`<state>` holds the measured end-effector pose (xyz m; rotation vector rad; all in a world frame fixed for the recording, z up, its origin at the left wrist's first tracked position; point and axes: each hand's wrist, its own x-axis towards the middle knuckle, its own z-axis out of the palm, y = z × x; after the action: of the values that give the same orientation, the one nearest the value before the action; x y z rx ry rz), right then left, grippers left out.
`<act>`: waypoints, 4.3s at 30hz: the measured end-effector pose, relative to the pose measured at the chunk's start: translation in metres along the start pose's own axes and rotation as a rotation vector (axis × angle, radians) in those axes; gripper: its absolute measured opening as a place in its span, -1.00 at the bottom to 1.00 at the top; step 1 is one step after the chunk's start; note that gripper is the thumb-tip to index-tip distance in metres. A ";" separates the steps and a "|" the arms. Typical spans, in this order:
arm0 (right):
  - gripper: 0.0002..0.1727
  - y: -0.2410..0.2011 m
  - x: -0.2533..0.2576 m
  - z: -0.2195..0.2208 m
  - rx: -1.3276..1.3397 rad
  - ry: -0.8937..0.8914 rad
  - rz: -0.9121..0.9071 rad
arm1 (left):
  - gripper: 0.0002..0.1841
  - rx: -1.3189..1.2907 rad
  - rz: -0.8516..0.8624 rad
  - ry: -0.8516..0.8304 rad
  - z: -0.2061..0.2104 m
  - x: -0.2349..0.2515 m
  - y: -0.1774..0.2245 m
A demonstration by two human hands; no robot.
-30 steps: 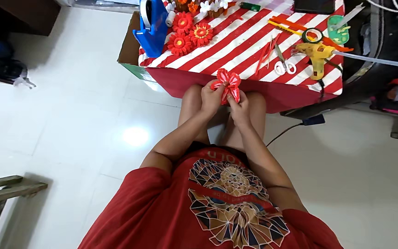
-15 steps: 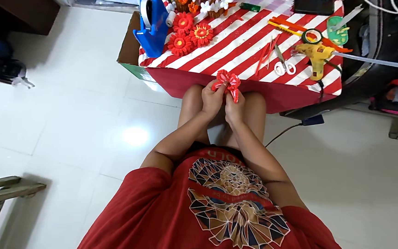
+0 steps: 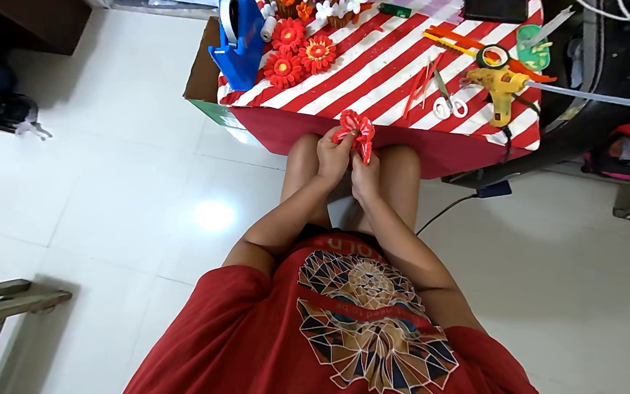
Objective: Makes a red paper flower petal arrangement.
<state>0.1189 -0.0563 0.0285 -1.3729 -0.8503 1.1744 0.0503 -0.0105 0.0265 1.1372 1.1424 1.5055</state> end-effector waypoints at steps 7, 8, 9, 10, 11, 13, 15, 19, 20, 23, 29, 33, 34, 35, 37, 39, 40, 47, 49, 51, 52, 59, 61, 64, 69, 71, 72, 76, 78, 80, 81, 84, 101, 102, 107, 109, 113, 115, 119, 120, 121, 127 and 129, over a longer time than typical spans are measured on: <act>-0.81 0.004 0.000 -0.004 0.002 -0.030 -0.013 | -0.93 0.025 -0.036 -0.039 -0.006 0.002 -0.001; -0.76 0.005 -0.001 -0.007 -0.004 -0.049 -0.016 | -0.91 0.053 -0.035 -0.056 -0.008 0.003 0.000; -0.70 0.006 -0.002 -0.010 -0.018 -0.071 -0.017 | -0.90 0.090 -0.027 -0.069 -0.011 0.004 0.002; -0.63 0.007 -0.003 -0.013 -0.027 -0.095 -0.021 | -0.88 0.138 -0.026 -0.080 -0.013 0.005 0.007; -0.58 0.008 -0.003 -0.016 -0.033 -0.115 -0.032 | -0.85 0.199 -0.028 -0.090 -0.016 0.006 0.013; -0.52 0.008 -0.004 -0.023 -0.051 -0.141 -0.070 | -0.82 0.306 -0.040 -0.108 -0.020 0.008 0.022; -0.54 0.008 -0.004 -0.028 -0.081 -0.141 -0.102 | -0.80 0.394 -0.036 -0.139 -0.023 0.009 0.025; -0.63 0.001 -0.001 -0.036 -0.214 -0.134 -0.129 | -0.80 0.443 0.052 -0.184 -0.024 0.009 0.017; -0.62 -0.002 -0.001 -0.038 -0.260 -0.139 -0.135 | -0.80 0.439 0.073 -0.189 -0.024 0.009 0.013; -0.62 -0.009 -0.001 -0.038 -0.352 -0.135 -0.115 | -0.80 0.440 0.085 -0.192 -0.024 0.009 0.009; -0.52 -0.023 0.003 -0.050 -0.301 -0.186 -0.036 | -0.83 0.489 0.061 -0.394 -0.033 0.016 0.004; -0.37 -0.022 0.018 -0.069 -0.254 -0.170 -0.048 | -0.89 0.214 -0.228 -0.393 -0.035 0.019 0.006; -0.40 -0.021 0.020 -0.073 -0.203 -0.133 -0.060 | -0.93 0.067 -0.367 -0.370 -0.033 0.017 0.010; -0.51 -0.018 0.023 -0.076 -0.153 -0.095 -0.097 | -0.89 -0.101 -0.493 -0.367 -0.033 0.016 0.013; -0.79 -0.016 0.023 -0.081 -0.120 -0.025 -0.148 | -0.75 -0.454 -0.676 -0.469 -0.040 0.013 0.009; -0.86 -0.014 0.021 -0.085 -0.175 0.013 -0.145 | -0.68 -0.811 -0.764 -0.599 -0.048 0.008 -0.005; -0.87 -0.013 0.021 -0.087 -0.194 0.016 -0.146 | -0.72 -0.925 -0.777 -0.661 -0.050 0.007 -0.012; -0.78 -0.007 0.020 -0.085 -0.215 -0.081 -0.250 | -0.85 -0.974 -0.743 -0.801 -0.048 0.003 -0.017; -0.74 -0.008 0.018 -0.084 -0.239 -0.064 -0.273 | -0.84 -0.956 -0.741 -0.796 -0.050 0.003 -0.021; -0.71 -0.010 0.015 -0.085 -0.252 -0.049 -0.291 | -0.86 -0.871 -0.730 -0.751 -0.051 0.003 -0.019; -0.70 -0.011 0.015 -0.084 -0.251 -0.045 -0.313 | -0.87 -0.812 -0.712 -0.721 -0.050 0.002 -0.014; -0.76 -0.029 0.007 -0.076 -0.376 -0.177 -0.432 | -0.96 -0.012 -0.282 -0.347 -0.028 0.003 0.010; -0.67 -0.031 0.007 -0.071 -0.501 -0.216 -0.381 | -0.92 0.140 -0.117 -0.305 -0.028 0.005 0.007; -0.66 -0.030 0.006 -0.064 -0.562 -0.175 -0.318 | -0.83 0.314 0.040 -0.312 -0.028 0.004 0.011; -0.79 -0.029 0.007 -0.068 -0.564 -0.134 -0.415 | -0.82 0.471 0.140 -0.280 -0.033 0.007 0.014; -0.77 -0.030 0.008 -0.077 -0.510 -0.122 -0.394 | -0.79 0.507 0.042 -0.281 -0.036 0.011 0.021; -0.75 -0.029 0.010 -0.082 -0.440 -0.099 -0.371 | -0.78 0.493 -0.021 -0.286 -0.037 0.013 0.025; -0.71 -0.041 0.016 -0.101 -0.079 0.051 -0.378 | -0.94 -0.015 -0.246 -0.280 -0.042 0.020 0.011; -0.68 -0.051 0.016 -0.117 0.014 0.127 -0.404 | -0.83 -0.321 -0.391 -0.323 -0.046 0.017 0.011; -0.63 -0.060 0.018 -0.133 0.093 0.178 -0.458 | -0.82 -0.546 -0.500 -0.404 -0.053 0.015 0.011; -0.60 -0.064 0.019 -0.141 0.135 0.204 -0.481 | -0.87 -0.631 -0.531 -0.457 -0.058 0.014 0.005; -0.52 -0.078 0.019 -0.160 0.290 0.287 -0.495 | -0.82 -0.897 -0.619 -0.612 -0.067 0.018 -0.017; -0.73 -0.062 -0.003 -0.093 -0.204 -0.278 -0.649 | -0.66 -0.569 -0.465 -0.883 -0.060 0.005 0.015; -0.72 -0.062 -0.006 -0.087 -0.222 -0.333 -0.649 | -0.65 -0.593 -0.505 -0.898 -0.059 0.002 0.018; -0.86 -0.065 -0.016 -0.057 -0.221 -0.430 -0.669 | -0.72 -0.495 -0.461 -0.751 -0.055 -0.010 0.033; -0.93 -0.065 -0.017 -0.050 -0.242 -0.401 -0.670 | -0.77 -0.514 -0.498 -0.798 -0.052 -0.013 0.050; -0.88 -0.058 -0.013 -0.051 -0.263 -0.430 -0.629 | -0.77 -0.450 -0.493 -0.810 -0.052 -0.014 0.049; -0.82 -0.055 -0.010 -0.053 -0.242 -0.428 -0.619 | -0.69 -0.471 -0.481 -0.795 -0.054 -0.013 0.029; -0.69 -0.053 0.000 -0.075 -0.084 -0.331 -0.538 | -0.58 -0.675 -0.611 -0.804 -0.060 -0.001 0.004; -0.67 -0.053 0.003 -0.082 -0.024 -0.274 -0.526 | -0.57 -0.642 -0.616 -0.742 -0.059 -0.002 0.008; -0.68 -0.056 0.005 -0.087 0.033 -0.221 -0.516 | -0.62 -0.646 -0.589 -0.673 -0.059 -0.003 0.007; -0.56 -0.068 0.016 -0.136 0.249 0.162 -0.475 | -0.84 -0.946 -0.586 -0.729 -0.071 0.007 -0.017; -0.51 -0.071 0.020 -0.152 0.337 0.288 -0.456 | -0.81 -0.940 -0.580 -0.727 -0.076 0.010 -0.024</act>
<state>0.2784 -0.0671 0.0828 -0.9736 -0.6741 0.7052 -0.0232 -0.0079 -0.0070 0.5163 0.1472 0.8460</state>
